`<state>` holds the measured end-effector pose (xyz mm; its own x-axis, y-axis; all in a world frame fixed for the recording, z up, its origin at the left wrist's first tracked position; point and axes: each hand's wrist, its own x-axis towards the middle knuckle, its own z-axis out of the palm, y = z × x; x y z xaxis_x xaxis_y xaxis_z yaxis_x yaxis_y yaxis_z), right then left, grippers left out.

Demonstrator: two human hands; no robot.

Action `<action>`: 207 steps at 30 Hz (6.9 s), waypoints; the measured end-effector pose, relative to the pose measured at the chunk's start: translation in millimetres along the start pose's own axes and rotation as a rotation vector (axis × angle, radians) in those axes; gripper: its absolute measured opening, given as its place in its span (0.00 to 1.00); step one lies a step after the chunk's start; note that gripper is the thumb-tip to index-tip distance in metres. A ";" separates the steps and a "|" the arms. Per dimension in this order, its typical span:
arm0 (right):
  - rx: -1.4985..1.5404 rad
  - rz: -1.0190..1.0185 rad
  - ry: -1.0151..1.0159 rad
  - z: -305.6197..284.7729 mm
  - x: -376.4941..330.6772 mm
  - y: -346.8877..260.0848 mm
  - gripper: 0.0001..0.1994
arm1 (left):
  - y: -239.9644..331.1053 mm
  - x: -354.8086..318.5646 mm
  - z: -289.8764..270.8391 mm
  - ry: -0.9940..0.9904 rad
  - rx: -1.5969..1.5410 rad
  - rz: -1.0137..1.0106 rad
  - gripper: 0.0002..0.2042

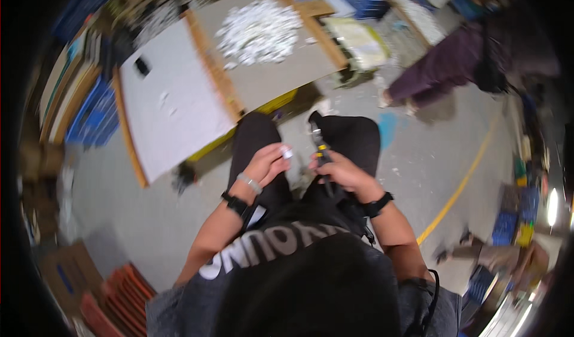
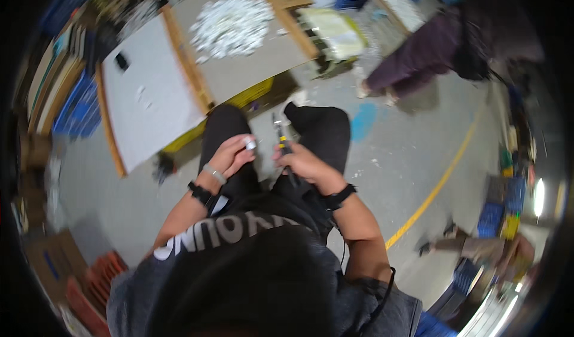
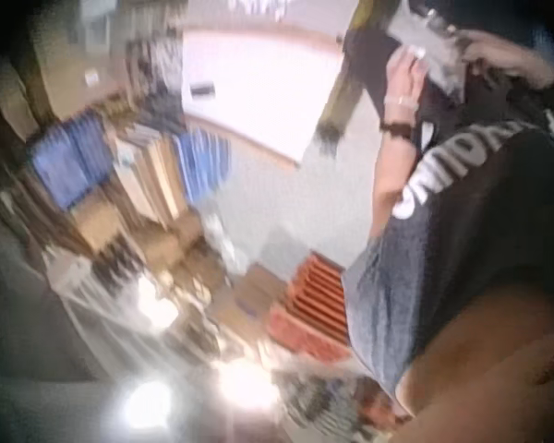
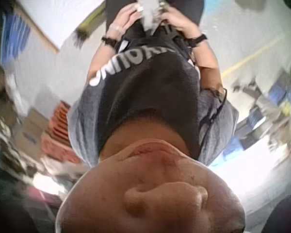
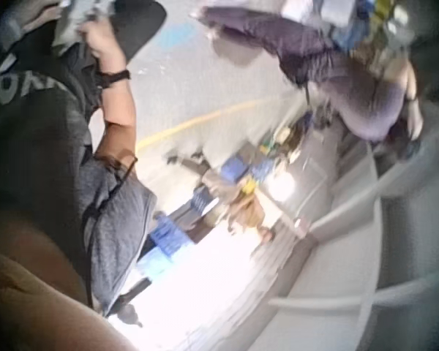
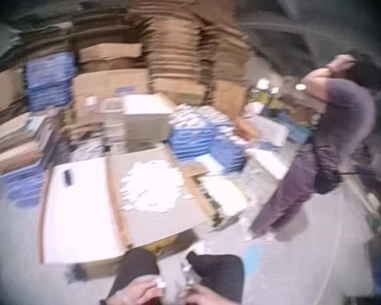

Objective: Trim and sort small white plastic components using a hand tool.

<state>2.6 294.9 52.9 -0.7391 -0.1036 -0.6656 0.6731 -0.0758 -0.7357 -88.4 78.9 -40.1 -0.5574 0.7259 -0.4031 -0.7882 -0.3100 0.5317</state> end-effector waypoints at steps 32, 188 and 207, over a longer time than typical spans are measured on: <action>-0.412 0.036 -0.086 27.5 -6.4 3.6 0.19 | 8.1 -0.6 2.2 -0.105 -0.143 0.057 0.08; 0.614 -0.173 0.002 -60.7 11.1 38.4 0.09 | -1.4 0.6 10.3 0.062 0.060 -0.035 0.12; 0.624 -0.180 -0.045 -69.2 5.4 39.9 0.09 | 0.8 1.0 15.2 -0.045 0.008 -0.081 0.12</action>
<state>23.7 359.9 11.3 -0.8489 -0.0761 -0.5231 0.4376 -0.6562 -0.6147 -85.6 88.7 -28.7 -0.4790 0.7755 -0.4112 -0.8283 -0.2443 0.5042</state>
